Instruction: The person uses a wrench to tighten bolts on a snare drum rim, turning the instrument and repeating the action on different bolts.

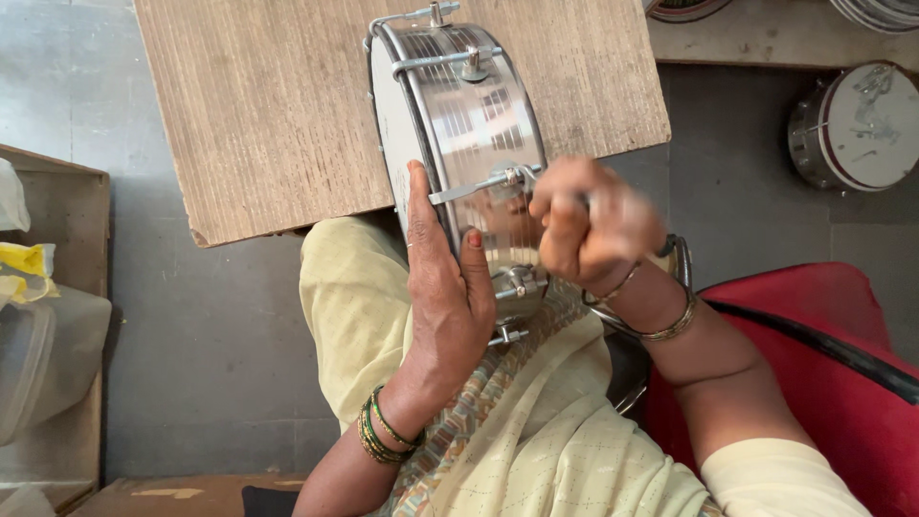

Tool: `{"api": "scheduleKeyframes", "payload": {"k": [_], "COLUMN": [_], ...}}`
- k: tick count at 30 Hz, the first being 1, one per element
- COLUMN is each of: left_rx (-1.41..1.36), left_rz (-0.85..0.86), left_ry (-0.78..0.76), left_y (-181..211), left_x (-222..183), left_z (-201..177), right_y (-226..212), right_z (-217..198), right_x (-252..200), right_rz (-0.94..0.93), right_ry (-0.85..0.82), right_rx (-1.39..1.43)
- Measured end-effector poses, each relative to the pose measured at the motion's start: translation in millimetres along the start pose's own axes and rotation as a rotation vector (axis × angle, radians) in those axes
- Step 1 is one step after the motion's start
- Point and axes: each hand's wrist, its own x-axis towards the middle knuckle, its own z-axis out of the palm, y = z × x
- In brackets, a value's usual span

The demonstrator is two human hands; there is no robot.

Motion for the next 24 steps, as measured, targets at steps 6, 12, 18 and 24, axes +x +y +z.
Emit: {"api": "scheduleKeyframes", "payload": {"k": [6,12,18,24], "left_rx": [0.046,0.02,0.029,0.034], "left_rz": [0.014,0.007,0.0,0.003], "left_ry": [-0.007,-0.014,0.01,-0.014], "left_y": [-3,-5,-3,1], "left_x": [-11,-15,-13,-13], "left_z": [2,1,3,-1], "right_y": [12,7,-18,-12], "right_z": [-5,-9,-16,0], "right_x": [59,82,17,2], "right_rz": [0.71,0.826,0.399,0.205], "right_ry": [-0.239,-0.215,0.095,0.07], "right_rx": [0.294,0.451,0.227,0.097]}}
